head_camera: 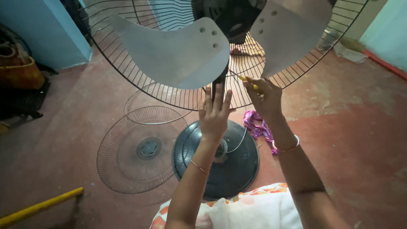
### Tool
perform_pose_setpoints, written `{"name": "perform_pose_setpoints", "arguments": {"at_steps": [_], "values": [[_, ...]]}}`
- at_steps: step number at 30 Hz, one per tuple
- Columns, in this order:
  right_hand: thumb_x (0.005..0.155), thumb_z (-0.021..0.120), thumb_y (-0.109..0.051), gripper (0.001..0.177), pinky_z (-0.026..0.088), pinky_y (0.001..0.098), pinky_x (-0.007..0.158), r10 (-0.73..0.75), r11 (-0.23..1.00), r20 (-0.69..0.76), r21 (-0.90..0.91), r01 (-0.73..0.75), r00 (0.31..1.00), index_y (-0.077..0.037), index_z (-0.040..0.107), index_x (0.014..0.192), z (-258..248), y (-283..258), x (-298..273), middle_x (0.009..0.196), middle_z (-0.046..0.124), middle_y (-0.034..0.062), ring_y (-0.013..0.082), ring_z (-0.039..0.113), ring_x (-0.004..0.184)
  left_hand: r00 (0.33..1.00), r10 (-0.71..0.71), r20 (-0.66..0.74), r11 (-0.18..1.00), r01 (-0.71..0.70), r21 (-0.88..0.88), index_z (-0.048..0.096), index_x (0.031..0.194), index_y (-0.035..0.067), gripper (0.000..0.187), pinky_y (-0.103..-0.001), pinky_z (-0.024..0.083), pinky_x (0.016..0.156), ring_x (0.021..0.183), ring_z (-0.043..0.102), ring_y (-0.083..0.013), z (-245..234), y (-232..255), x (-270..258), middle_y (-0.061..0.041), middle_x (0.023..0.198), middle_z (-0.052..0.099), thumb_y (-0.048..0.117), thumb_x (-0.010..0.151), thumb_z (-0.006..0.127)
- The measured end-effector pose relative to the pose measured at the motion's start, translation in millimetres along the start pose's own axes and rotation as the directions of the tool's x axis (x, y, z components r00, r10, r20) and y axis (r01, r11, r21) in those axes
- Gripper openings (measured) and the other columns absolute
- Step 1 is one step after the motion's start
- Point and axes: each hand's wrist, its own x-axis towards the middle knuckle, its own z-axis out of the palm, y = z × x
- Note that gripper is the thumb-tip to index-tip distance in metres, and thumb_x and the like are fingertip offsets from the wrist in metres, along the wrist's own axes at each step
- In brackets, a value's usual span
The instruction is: The person uses a yellow screwdriver to tighten or adjust screws on the central hub of a standing electric fan. They hold the fan cage with one hand and turn the screwdriver with the other, working on the same area repeatedly.
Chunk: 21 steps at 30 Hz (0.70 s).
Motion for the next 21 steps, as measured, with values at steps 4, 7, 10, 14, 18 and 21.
{"name": "perform_pose_setpoints", "arguments": {"at_steps": [4,7,10,14,18,21], "values": [[0.099,0.077,-0.015,0.016,0.053,0.0308,0.060,-0.119,0.992,-0.033,-0.052,0.117,0.992,-0.005,0.076,0.111,-4,-15,-1,0.082,0.069,0.0110,0.0199,0.069,0.068,1.000,-0.021,-0.006,0.999,0.021,-0.045,0.048,0.156,0.024,0.056,-0.046,0.032,0.112,0.150,0.042,-0.0333,-5,3,4,-0.009,0.162,0.046,0.050,0.106,0.049],[0.099,0.076,-0.015,0.017,0.053,0.0304,0.060,-0.145,0.989,-0.014,-0.019,0.145,0.989,-0.006,0.075,0.113,0,-37,-10,0.082,0.068,0.0106,0.0185,0.068,0.066,1.000,-0.021,0.000,1.000,0.021,0.005,0.051,0.154,0.026,0.051,-0.043,0.033,0.114,0.150,0.043,-0.0314,-11,0,5,-0.007,0.162,0.047,0.044,0.106,0.051],[0.096,0.077,-0.016,0.018,0.052,0.0316,0.058,-0.184,0.982,-0.004,-0.041,0.184,0.983,-0.005,0.075,0.111,8,-46,-11,0.080,0.068,0.0111,0.0197,0.066,0.064,1.000,-0.021,-0.001,0.999,0.021,0.027,0.053,0.154,0.026,0.050,-0.042,0.033,0.114,0.151,0.042,-0.0307,-16,1,4,-0.006,0.162,0.047,0.042,0.106,0.053],[0.096,0.077,-0.016,0.017,0.052,0.0321,0.057,-0.170,0.985,-0.001,-0.032,0.170,0.986,-0.005,0.076,0.110,9,-26,1,0.079,0.068,0.0122,0.0193,0.067,0.063,1.000,-0.023,-0.003,0.995,0.022,-0.093,0.054,0.150,0.023,0.054,-0.046,0.032,0.112,0.150,0.042,-0.0333,-16,0,5,-0.009,0.161,0.047,0.048,0.102,0.053],[0.100,0.077,-0.019,0.019,0.055,0.0296,0.058,-0.076,0.997,0.002,-0.017,0.076,0.997,-0.005,0.074,0.112,-4,-9,0,0.082,0.071,0.0105,0.0156,0.071,0.069,1.000,-0.005,-0.001,0.997,0.005,-0.071,0.055,0.151,0.024,0.051,-0.045,0.033,0.114,0.150,0.042,-0.0333,-16,-3,0,-0.009,0.161,0.047,0.047,0.104,0.053],[0.101,0.076,-0.019,0.018,0.053,0.0311,0.059,-0.091,0.995,-0.003,-0.029,0.091,0.996,-0.005,0.075,0.112,-9,-9,-2,0.081,0.070,0.0113,0.0165,0.070,0.068,1.000,-0.002,-0.019,1.000,0.002,-0.022,0.054,0.149,0.023,0.051,-0.046,0.034,0.110,0.149,0.043,-0.0332,-15,0,4,-0.011,0.160,0.047,0.048,0.104,0.054]]}}
